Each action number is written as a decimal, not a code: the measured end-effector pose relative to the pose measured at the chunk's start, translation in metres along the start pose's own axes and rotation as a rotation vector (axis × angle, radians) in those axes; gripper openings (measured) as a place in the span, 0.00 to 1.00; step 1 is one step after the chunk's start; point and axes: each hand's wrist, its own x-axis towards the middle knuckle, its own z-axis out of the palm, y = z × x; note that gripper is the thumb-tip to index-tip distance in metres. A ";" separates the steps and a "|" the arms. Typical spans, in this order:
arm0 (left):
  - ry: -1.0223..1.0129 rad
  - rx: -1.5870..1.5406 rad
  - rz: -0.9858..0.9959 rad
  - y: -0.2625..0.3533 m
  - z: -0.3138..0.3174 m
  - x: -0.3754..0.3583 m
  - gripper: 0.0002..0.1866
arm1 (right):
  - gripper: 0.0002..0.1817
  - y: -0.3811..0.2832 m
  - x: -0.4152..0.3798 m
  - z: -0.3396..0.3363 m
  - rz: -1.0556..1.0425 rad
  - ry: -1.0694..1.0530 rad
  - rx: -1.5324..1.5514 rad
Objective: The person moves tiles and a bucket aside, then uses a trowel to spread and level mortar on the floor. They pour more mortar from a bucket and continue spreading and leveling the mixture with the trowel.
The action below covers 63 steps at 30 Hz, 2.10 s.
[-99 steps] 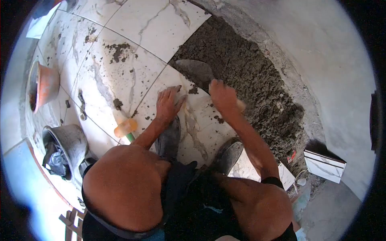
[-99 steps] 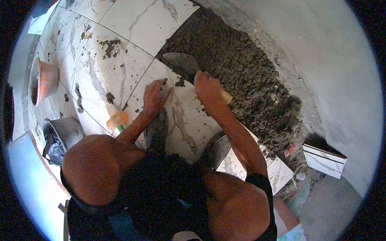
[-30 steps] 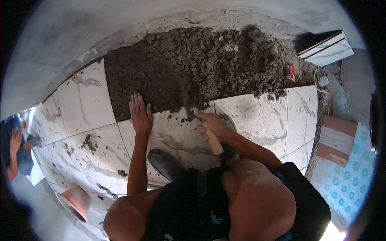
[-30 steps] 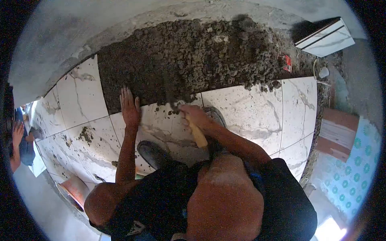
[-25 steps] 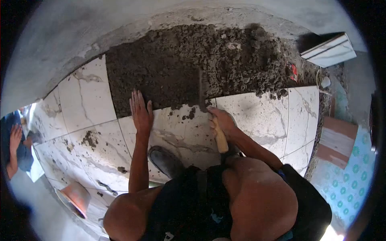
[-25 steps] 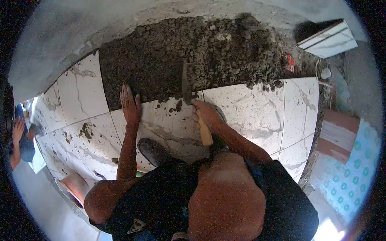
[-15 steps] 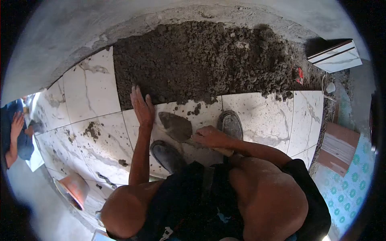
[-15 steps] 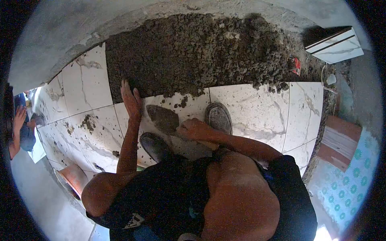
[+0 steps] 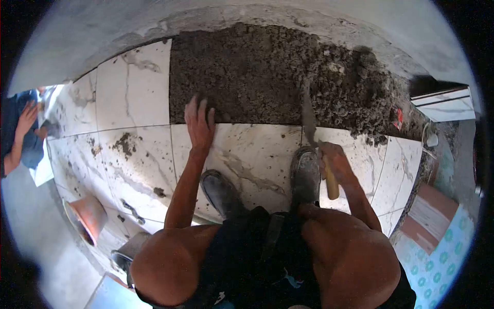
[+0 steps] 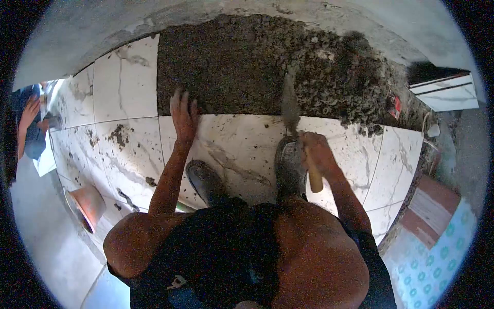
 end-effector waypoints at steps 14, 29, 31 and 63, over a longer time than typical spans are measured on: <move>-0.313 0.125 -0.084 0.039 -0.014 0.002 0.16 | 0.18 -0.003 0.011 0.023 0.084 -0.088 -0.097; -0.167 -0.593 0.286 0.191 -0.041 0.076 0.26 | 0.20 0.016 0.005 0.028 0.223 -0.258 -0.352; -0.152 -0.565 0.272 0.175 -0.045 0.058 0.25 | 0.20 0.012 0.017 0.040 0.170 -0.233 -0.301; -0.128 0.024 -0.107 0.045 -0.059 -0.058 0.21 | 0.16 -0.046 0.095 0.126 0.257 -0.455 0.298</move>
